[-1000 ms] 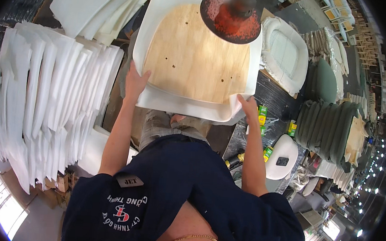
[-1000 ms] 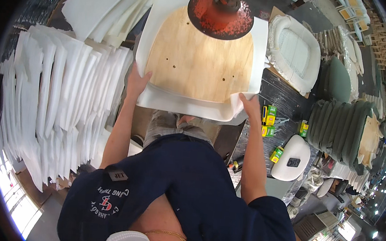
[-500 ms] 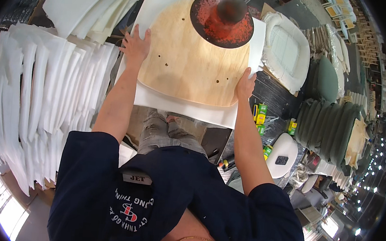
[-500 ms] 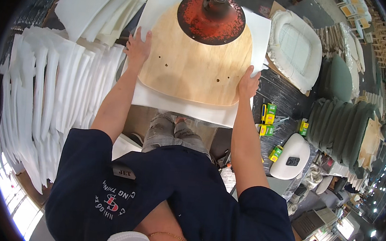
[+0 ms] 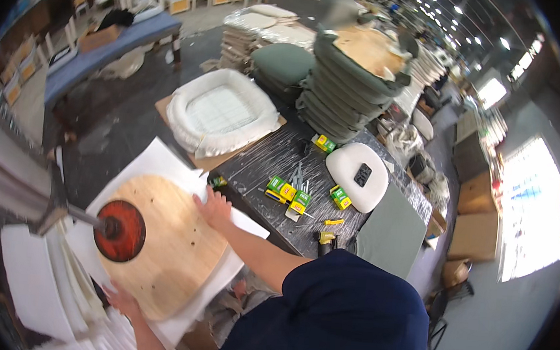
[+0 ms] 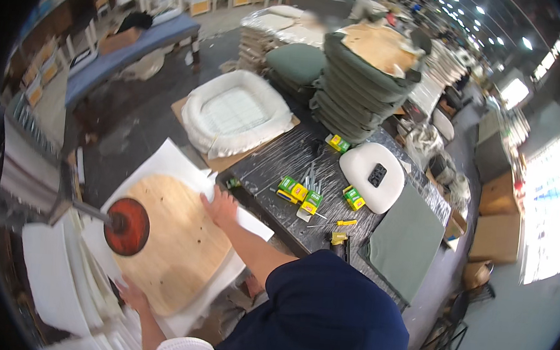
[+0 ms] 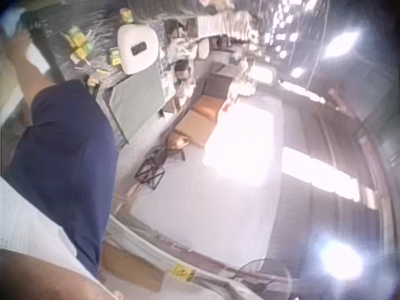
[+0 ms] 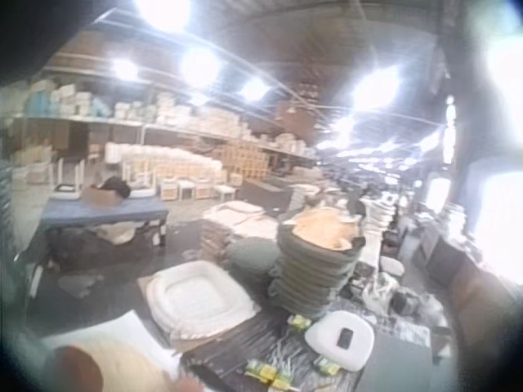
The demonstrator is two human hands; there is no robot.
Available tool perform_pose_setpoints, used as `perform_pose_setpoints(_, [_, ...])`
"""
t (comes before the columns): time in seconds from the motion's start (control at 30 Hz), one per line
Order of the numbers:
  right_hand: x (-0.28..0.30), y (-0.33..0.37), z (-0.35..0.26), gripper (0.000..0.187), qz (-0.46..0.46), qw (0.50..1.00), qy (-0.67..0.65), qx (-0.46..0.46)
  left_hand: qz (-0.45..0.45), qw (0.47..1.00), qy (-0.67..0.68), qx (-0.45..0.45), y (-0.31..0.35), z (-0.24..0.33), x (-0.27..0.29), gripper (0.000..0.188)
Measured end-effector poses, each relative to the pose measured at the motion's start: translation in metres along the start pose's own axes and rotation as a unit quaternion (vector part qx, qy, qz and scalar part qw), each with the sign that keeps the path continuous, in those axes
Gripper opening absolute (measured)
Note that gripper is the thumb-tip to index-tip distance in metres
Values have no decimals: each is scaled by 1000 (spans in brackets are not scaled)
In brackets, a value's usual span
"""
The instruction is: The person places a white foam pad and a wooden seat base on a work table, then covers it with a green fabric. Using a staple gun, the person secures the fabric around the edges of the seat base, pulling it taut and stapling repeatedly. The person flips the seat over to check the underside and continues stapling.
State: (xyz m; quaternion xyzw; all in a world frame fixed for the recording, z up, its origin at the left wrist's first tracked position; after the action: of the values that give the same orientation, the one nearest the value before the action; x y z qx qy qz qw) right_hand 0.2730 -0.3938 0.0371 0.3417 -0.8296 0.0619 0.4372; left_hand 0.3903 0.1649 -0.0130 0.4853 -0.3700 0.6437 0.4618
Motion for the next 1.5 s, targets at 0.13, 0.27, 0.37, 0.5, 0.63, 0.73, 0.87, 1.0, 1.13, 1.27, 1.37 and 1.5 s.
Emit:
perform_pose_setpoints(0.13, [8, 12, 3, 80, 6, 999, -37, -2, -61, 989, -19, 135, 18, 0, 24, 77])
perform_pose_setpoints(0.27, [6, 12, 0, 80, 6, 1000, -27, -1, -55, 985, -24, 162, 15, -8, 26, 76])
perform_pose_setpoints(0.37, [6, 9, -1, 80, 0, 1000, -24, -6, -68, 982, -26, 174, 18, -6, 27, 76])
perform_pose_setpoints(0.5, [5, 11, 1, 80, 11, 1000, -19, -5, -65, 988, -6, 142, 14, -3, 25, 77])
perform_pose_setpoints(0.63, [4, 12, 4, 80, 25, 999, -38, 1, -45, 992, 7, 118, 9, -7, 24, 79])
perform_pose_setpoints(0.73, [8, 13, 4, 81, 18, 999, -40, -8, -52, 991, -4, 126, 5, -10, 17, 79])
perform_pose_setpoints(0.87, [10, 12, 7, 80, 6, 999, -33, -14, -36, 994, 8, 108, 13, 0, 21, 76])
perform_pose_setpoints(1.0, [1, 4, 0, 81, 28, 999, 11, 8, 21, 995, 82, 45, 5, -6, 20, 74])
perform_pose_setpoints(1.13, [-8, 1, -1, 80, 2, 999, 52, 6, 40, 996, 72, 25, 15, 6, 41, 68])
perform_pose_setpoints(1.27, [-12, 2, 5, 80, 11, 999, 44, 9, -4, 994, 38, 101, 19, 6, 43, 72])
perform_pose_setpoints(1.37, [-9, 2, 3, 78, 10, 999, 36, 13, -27, 992, 33, 120, 24, 11, 44, 74])
perform_pose_setpoints(1.5, [-10, 1, 2, 79, 13, 999, 34, 29, -28, 991, 50, 119, 27, 12, 45, 74])
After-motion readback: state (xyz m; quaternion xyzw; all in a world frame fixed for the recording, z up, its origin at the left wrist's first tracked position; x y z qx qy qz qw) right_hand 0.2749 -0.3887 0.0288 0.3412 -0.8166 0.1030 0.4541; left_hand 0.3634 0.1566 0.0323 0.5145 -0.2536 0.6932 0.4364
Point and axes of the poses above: each hand's wrist, its own y-axis away from the middle knuckle, its own x-axis out of the back of the hand, z = x × y, the point moved 10 cm from there along -y, towards the middle knuckle, and after that the axes turned 7 degrees about -y, right-handed, at the moved point
